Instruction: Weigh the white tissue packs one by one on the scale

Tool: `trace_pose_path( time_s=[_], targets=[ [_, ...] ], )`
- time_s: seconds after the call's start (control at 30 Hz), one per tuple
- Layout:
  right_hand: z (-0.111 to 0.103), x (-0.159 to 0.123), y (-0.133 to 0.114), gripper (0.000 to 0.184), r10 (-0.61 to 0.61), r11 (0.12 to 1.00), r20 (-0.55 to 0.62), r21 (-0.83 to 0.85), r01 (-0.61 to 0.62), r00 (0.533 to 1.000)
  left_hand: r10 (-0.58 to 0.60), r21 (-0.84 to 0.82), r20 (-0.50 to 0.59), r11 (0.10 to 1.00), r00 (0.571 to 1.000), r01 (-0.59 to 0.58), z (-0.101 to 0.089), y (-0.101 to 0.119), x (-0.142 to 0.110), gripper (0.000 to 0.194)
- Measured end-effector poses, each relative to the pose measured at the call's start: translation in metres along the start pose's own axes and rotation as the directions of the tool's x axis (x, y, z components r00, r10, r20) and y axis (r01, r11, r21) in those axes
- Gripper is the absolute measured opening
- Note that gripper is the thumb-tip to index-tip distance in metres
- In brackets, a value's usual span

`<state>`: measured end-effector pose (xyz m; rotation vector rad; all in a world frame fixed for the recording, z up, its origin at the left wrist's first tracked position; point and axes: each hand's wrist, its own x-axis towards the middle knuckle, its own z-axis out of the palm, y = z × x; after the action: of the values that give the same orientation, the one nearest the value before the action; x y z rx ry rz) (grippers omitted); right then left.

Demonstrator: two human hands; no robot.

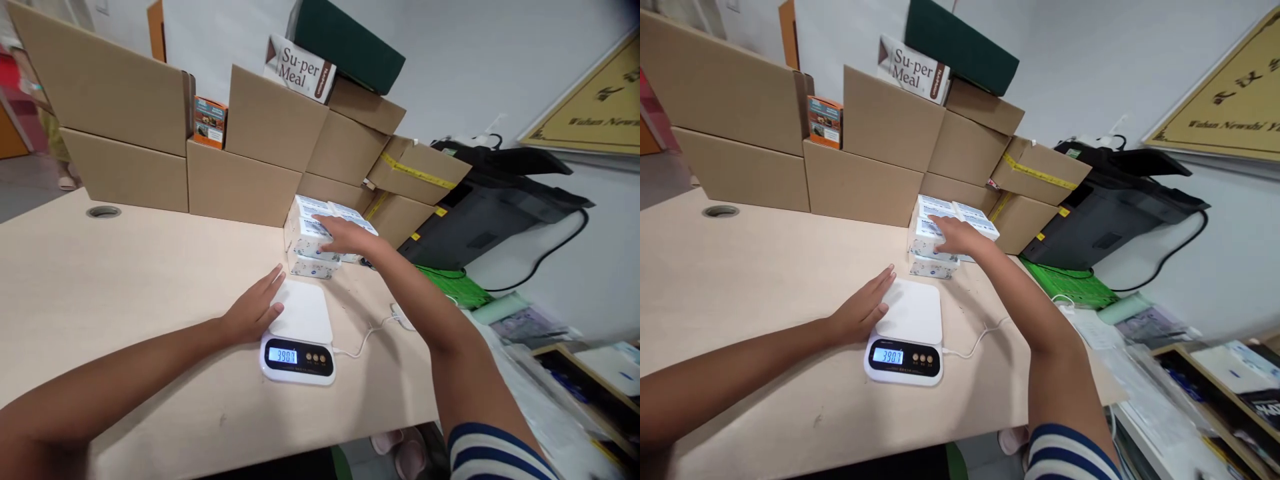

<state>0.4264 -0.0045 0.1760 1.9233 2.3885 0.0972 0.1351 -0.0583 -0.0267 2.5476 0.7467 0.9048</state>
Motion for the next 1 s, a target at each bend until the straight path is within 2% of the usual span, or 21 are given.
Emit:
trace_pose_path(
  time_s=[0.07, 0.1, 0.2, 0.37, 0.57, 0.73, 0.9, 1.0],
  targets=[
    [-0.003, 0.008, 0.002, 0.108, 0.076, 0.997, 0.056, 0.011, -0.077, 0.995, -0.012, -0.017, 0.012, 1.000, 1.000, 0.013, 0.002, 0.002, 0.000, 0.092],
    [-0.004, 0.011, 0.004, 0.107, 0.087, 0.996, 0.070, 0.014, -0.088, 0.994, -0.014, -0.024, 0.019, 1.000, 1.000, 0.014, 0.002, 0.004, 0.000, 0.090],
    [-0.003, 0.016, 0.014, 0.097, 0.050, 0.999, 0.075, 0.015, -0.051, 0.996, -0.022, -0.048, 0.061, 0.999, 0.998, 0.025, -0.002, 0.010, 0.001, 0.087],
    [0.002, 0.022, 0.024, 0.100, 0.013, 1.000, 0.087, 0.021, -0.015, 0.996, -0.038, -0.080, 0.106, 0.996, 0.994, 0.046, -0.006, 0.015, 0.002, 0.091],
    [0.007, 0.028, 0.027, 0.101, 0.013, 0.999, 0.092, 0.034, -0.016, 0.996, -0.060, -0.084, 0.095, 0.994, 0.994, 0.068, -0.005, 0.012, -0.001, 0.095],
    [0.017, 0.024, 0.025, 0.088, 0.009, 0.994, 0.046, 0.110, -0.014, 0.999, -0.066, -0.094, 0.071, 0.993, 0.995, 0.072, -0.005, 0.012, -0.001, 0.094],
    [0.026, 0.008, 0.018, 0.080, 0.062, 0.984, 0.001, 0.165, -0.061, 0.998, -0.124, -0.109, 0.028, 0.986, 0.992, 0.126, -0.005, 0.015, 0.000, 0.092],
    [0.029, -0.011, 0.008, 0.076, 0.041, 0.988, -0.115, 0.153, -0.023, 0.993, -0.185, -0.098, 0.053, 0.977, 0.981, 0.189, -0.002, 0.015, 0.004, 0.090]
  ],
)
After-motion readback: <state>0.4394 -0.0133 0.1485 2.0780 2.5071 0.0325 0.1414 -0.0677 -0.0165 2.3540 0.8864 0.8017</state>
